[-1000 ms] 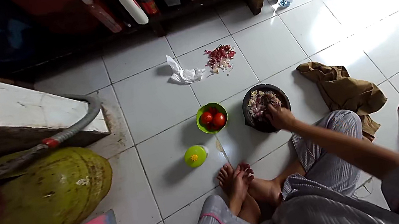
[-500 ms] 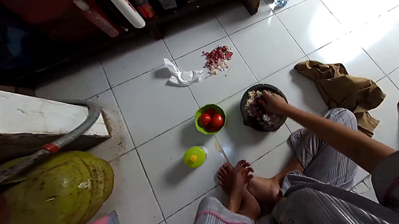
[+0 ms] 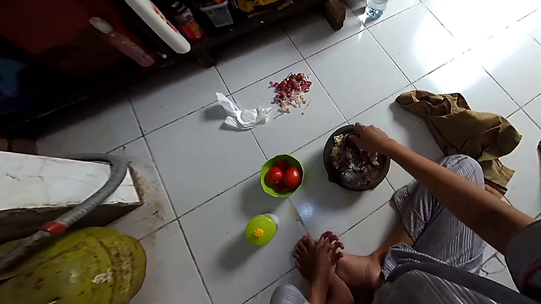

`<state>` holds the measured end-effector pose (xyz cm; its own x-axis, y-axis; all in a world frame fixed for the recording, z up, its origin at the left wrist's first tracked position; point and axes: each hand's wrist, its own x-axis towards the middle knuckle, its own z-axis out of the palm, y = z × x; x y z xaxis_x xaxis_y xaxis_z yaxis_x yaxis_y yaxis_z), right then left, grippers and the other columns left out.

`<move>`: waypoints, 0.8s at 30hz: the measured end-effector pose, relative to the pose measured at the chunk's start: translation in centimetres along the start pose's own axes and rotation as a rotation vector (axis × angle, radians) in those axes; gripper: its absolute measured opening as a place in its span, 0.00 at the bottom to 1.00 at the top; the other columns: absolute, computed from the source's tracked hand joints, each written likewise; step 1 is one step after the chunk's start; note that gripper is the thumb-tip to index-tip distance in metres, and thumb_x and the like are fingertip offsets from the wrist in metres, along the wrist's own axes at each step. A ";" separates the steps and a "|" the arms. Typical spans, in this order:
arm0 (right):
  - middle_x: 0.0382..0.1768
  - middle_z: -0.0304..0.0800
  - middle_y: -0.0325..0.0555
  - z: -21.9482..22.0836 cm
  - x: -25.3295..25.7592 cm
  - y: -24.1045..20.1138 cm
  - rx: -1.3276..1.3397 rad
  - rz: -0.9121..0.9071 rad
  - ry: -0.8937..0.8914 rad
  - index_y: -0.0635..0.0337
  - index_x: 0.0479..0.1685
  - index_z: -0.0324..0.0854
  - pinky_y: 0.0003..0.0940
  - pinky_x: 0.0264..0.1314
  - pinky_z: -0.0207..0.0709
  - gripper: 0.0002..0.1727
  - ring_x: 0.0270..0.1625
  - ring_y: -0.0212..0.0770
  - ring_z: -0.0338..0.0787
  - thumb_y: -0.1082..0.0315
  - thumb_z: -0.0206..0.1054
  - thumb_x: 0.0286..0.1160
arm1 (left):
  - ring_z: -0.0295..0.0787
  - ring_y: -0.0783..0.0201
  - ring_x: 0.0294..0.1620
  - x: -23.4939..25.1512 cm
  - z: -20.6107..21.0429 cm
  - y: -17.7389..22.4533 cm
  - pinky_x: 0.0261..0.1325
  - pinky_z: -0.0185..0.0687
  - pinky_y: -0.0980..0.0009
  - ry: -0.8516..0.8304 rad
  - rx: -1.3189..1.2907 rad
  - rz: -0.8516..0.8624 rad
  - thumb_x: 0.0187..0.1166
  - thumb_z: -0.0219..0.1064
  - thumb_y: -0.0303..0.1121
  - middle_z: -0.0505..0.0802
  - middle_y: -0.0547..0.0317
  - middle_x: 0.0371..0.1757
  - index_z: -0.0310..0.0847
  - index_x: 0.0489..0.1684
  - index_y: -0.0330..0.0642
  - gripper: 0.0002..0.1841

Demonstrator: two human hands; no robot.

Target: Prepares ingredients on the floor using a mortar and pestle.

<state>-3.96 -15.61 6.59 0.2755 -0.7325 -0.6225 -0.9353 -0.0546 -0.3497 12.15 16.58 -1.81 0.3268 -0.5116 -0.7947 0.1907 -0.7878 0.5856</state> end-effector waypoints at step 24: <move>0.62 0.87 0.72 3.9 -1.6 -3.4 0.077 0.064 0.087 0.63 0.80 0.70 0.71 0.65 0.77 0.27 0.67 0.72 0.86 0.54 0.55 0.91 | 0.63 0.50 0.86 0.1 0.3 -1.4 0.84 0.53 0.43 0.111 0.616 0.124 0.80 0.68 0.37 0.76 0.47 0.82 0.83 0.71 0.44 0.21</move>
<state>-0.36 -11.59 6.08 0.1928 -0.7891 -0.5833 -0.9296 0.0435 -0.3661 11.65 17.55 -2.72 0.4128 -0.5991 -0.6861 -0.4109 -0.7947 0.4468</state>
